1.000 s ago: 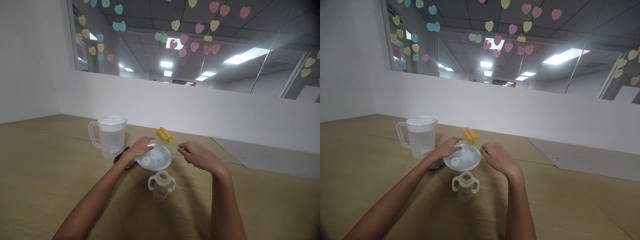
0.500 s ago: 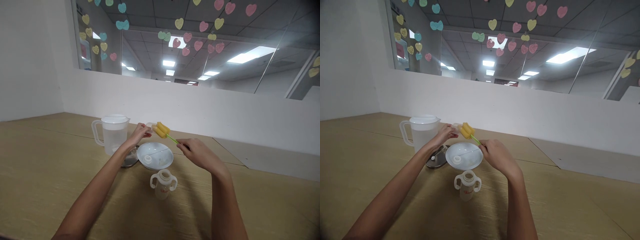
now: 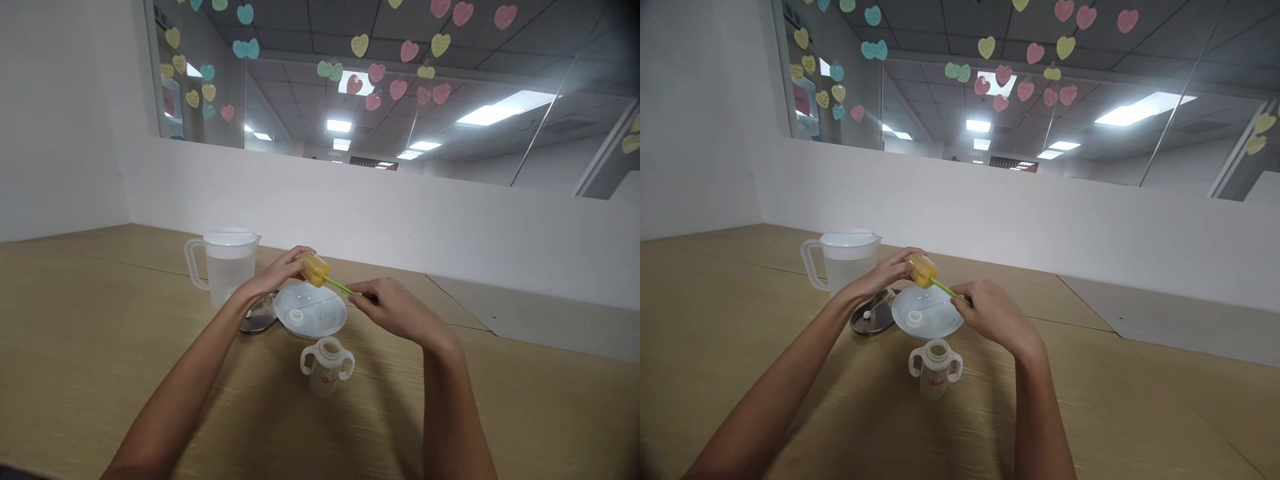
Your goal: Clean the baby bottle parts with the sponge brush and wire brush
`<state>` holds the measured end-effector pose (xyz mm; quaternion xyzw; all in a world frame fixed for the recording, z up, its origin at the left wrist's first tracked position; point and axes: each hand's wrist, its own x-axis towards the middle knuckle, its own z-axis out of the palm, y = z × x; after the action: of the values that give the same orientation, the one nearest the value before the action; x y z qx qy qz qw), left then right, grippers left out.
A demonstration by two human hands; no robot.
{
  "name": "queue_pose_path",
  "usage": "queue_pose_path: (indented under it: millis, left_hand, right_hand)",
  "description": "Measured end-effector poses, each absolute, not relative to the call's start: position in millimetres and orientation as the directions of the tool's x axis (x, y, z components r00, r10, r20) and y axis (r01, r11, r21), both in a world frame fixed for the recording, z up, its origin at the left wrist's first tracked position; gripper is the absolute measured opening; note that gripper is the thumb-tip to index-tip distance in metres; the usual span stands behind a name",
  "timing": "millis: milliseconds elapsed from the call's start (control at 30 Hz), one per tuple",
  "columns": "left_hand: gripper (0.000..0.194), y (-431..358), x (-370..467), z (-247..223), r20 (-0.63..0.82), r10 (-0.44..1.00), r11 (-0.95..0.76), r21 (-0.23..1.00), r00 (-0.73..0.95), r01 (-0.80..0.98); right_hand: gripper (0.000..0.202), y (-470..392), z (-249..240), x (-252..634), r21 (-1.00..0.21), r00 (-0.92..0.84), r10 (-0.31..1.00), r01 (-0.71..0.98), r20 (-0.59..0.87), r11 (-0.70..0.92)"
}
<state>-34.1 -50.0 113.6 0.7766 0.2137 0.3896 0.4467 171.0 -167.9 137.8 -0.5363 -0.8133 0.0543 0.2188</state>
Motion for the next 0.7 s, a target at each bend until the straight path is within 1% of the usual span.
queue_pose_path:
  millis: [67, 133, 200, 267, 467, 600, 700]
  left_hand:
    - [0.038, -53, -38, 115, 0.422, 0.631, -0.556, 0.831, 0.651, 0.001]
    - [0.043, -55, -41, 116, 0.471, 0.585, -0.626, 0.780, 0.661, -0.002]
    - [0.043, -55, -41, 116, 0.526, 0.557, -0.680, 0.733, 0.642, -0.011]
    - [0.042, -56, -41, 117, 0.545, 0.547, -0.700, 0.714, 0.635, -0.010]
    - [0.042, -64, -43, 122, 0.520, 0.556, -0.703, 0.710, 0.649, 0.034]
    - [0.044, -67, -49, 127, 0.432, 0.607, -0.639, 0.765, 0.667, 0.086]
    - [0.038, -68, -51, 129, 0.387, 0.677, -0.571, 0.813, 0.625, 0.115]
  right_hand:
    - [0.028, -168, 138, 173, -0.314, -0.314, 0.898, 0.857, 0.310, 0.408]
    - [0.028, -167, 138, 174, -0.326, -0.326, 0.896, 0.848, 0.303, 0.418]
    - [0.029, -166, 138, 174, -0.354, -0.355, 0.893, 0.826, 0.277, 0.438]
    - [0.029, -166, 140, 173, -0.386, -0.383, 0.891, 0.805, 0.244, 0.452]
    - [0.029, -171, 143, 177, -0.457, -0.422, 0.890, 0.766, 0.175, 0.453]
    - [0.028, -177, 145, 178, -0.442, -0.429, 0.882, 0.764, 0.195, 0.469]
    - [0.029, -180, 147, 175, -0.454, -0.424, 0.876, 0.750, 0.230, 0.482]
